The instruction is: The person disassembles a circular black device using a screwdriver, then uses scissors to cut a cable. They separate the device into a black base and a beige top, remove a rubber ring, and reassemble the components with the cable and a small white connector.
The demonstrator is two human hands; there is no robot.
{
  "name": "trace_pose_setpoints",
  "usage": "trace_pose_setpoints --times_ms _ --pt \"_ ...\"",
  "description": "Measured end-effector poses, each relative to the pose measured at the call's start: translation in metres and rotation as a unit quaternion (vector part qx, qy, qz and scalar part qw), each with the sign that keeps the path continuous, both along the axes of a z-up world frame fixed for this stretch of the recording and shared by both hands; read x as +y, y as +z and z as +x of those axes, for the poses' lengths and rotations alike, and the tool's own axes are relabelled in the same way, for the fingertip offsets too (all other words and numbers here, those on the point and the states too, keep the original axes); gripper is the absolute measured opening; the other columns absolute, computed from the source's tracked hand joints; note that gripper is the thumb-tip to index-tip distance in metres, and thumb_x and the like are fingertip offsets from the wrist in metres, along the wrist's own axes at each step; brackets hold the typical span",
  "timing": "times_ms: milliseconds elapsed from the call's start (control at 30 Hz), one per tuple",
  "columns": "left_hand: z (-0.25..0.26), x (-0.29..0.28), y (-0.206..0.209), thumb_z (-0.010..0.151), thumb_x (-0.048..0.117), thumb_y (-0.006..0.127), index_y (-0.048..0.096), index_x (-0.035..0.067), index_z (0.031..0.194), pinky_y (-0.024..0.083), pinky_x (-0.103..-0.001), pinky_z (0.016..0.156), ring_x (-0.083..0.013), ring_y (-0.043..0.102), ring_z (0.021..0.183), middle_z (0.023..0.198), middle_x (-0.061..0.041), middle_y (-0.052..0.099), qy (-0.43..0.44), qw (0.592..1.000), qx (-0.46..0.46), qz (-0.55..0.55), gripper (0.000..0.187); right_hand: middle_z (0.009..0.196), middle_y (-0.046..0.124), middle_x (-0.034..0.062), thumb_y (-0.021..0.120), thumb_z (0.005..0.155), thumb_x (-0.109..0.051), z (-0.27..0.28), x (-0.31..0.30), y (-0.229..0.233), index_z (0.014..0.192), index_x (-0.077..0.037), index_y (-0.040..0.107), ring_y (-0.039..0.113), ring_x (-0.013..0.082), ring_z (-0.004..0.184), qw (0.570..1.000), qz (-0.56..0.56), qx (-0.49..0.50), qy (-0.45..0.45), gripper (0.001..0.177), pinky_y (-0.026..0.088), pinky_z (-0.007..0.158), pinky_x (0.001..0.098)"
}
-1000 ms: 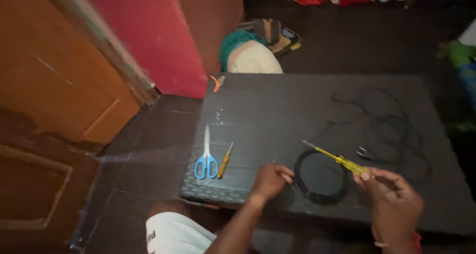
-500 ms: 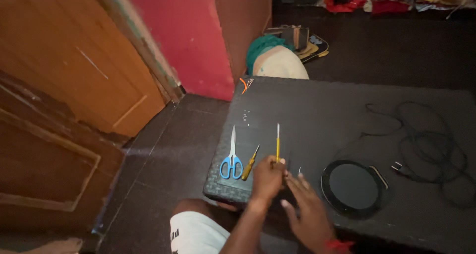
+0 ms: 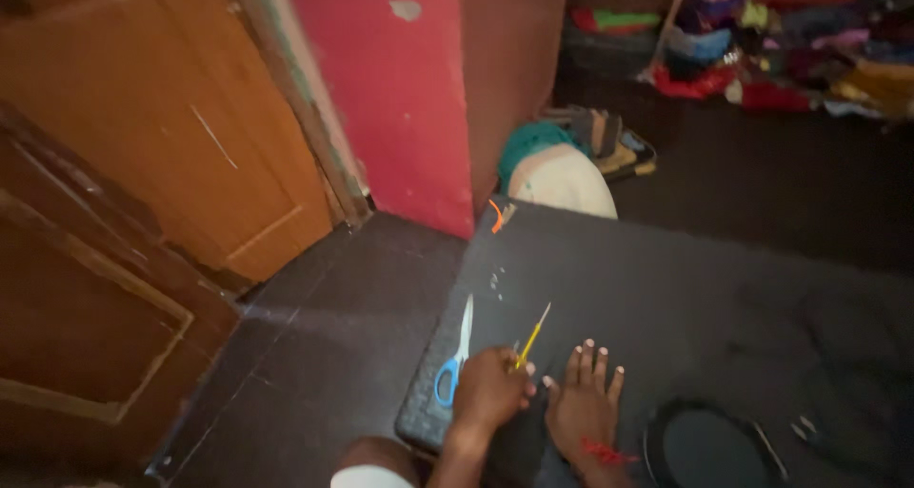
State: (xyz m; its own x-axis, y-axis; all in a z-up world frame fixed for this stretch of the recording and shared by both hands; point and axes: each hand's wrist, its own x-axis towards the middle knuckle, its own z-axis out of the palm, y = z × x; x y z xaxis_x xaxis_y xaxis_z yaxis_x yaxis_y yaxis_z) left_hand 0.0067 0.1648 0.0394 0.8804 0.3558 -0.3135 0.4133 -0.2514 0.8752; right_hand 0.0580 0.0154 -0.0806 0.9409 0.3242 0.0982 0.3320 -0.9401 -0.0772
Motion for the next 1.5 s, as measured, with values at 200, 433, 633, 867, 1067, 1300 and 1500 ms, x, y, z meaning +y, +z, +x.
trace_pose_setpoints --times_ms 200,433,633,867,1067,1300,1500 --pt "0.003 0.015 -0.008 0.087 0.025 0.074 0.076 0.007 0.085 0.058 -0.034 0.060 -0.0186 0.073 0.057 0.071 -0.008 0.078 0.068 0.995 0.061 0.030 0.019 0.165 0.021 0.0188 0.045 0.100 -0.044 0.106 0.046 -0.025 0.153 0.002 0.029 0.015 0.0392 0.153 0.999 0.002 0.000 0.053 0.072 0.015 0.119 0.0618" --pt "0.014 0.014 -0.029 0.084 0.037 0.080 0.073 0.004 0.096 0.058 -0.049 0.082 -0.0412 0.074 0.089 0.090 -0.021 0.073 0.065 0.986 0.064 0.137 0.035 0.170 0.014 0.0111 0.044 0.102 -0.046 0.171 0.097 -0.010 0.158 -0.004 0.025 0.008 0.0380 0.157 0.990 -0.035 0.072 0.114 0.072 0.011 0.116 0.0727" --pt "0.023 0.009 -0.047 0.085 0.041 0.080 0.074 0.011 0.108 0.055 -0.047 0.096 -0.0359 0.068 0.111 0.111 -0.018 0.072 0.039 0.976 0.168 0.133 0.038 0.173 0.005 0.0016 0.038 0.104 -0.052 0.187 0.116 0.027 0.162 -0.010 0.017 -0.002 0.0335 0.159 0.978 -0.125 0.121 0.116 0.074 0.004 0.115 0.0783" --pt "0.054 0.023 -0.139 0.080 0.048 0.087 0.071 0.013 0.118 0.052 -0.047 0.103 -0.0359 0.067 0.118 0.119 -0.018 0.070 -0.027 0.966 0.223 0.132 0.054 0.175 -0.004 -0.0044 0.032 0.105 -0.056 0.222 0.131 0.037 0.164 -0.016 0.010 -0.008 0.0316 0.161 0.967 -0.137 0.178 0.122 0.075 0.002 0.117 0.0772" --pt "0.050 0.029 -0.123 0.083 0.043 0.084 0.071 0.006 0.115 0.053 -0.045 0.102 -0.0373 0.070 0.114 0.115 -0.024 0.071 -0.046 0.971 0.204 0.117 0.051 0.175 -0.003 -0.0062 0.036 0.100 -0.062 0.260 0.131 -0.010 0.166 -0.022 0.005 -0.002 0.0339 0.159 0.976 -0.045 0.182 0.114 0.082 0.004 0.119 0.0744" --pt "0.016 -0.008 -0.019 0.089 0.035 0.079 0.058 0.000 0.128 0.052 -0.049 0.100 -0.0415 0.065 0.116 0.120 -0.025 0.068 -0.017 0.987 0.132 0.092 0.056 0.169 0.022 0.0141 0.045 0.098 -0.056 0.241 0.054 -0.045 0.163 -0.016 0.021 0.021 0.0321 0.155 0.891 0.394 0.199 0.107 0.080 0.016 0.124 0.0450" --pt "0.022 -0.037 -0.009 0.091 0.028 0.071 0.047 -0.004 0.132 0.060 -0.046 0.094 -0.0409 0.075 0.104 0.113 -0.029 0.069 -0.016 0.980 0.198 -0.003 0.057 0.161 0.044 0.0196 0.050 0.102 -0.045 0.117 -0.008 -0.024 0.159 -0.013 0.037 0.037 0.0316 0.152 0.837 0.489 0.239 0.065 0.067 0.026 0.121 0.0374"
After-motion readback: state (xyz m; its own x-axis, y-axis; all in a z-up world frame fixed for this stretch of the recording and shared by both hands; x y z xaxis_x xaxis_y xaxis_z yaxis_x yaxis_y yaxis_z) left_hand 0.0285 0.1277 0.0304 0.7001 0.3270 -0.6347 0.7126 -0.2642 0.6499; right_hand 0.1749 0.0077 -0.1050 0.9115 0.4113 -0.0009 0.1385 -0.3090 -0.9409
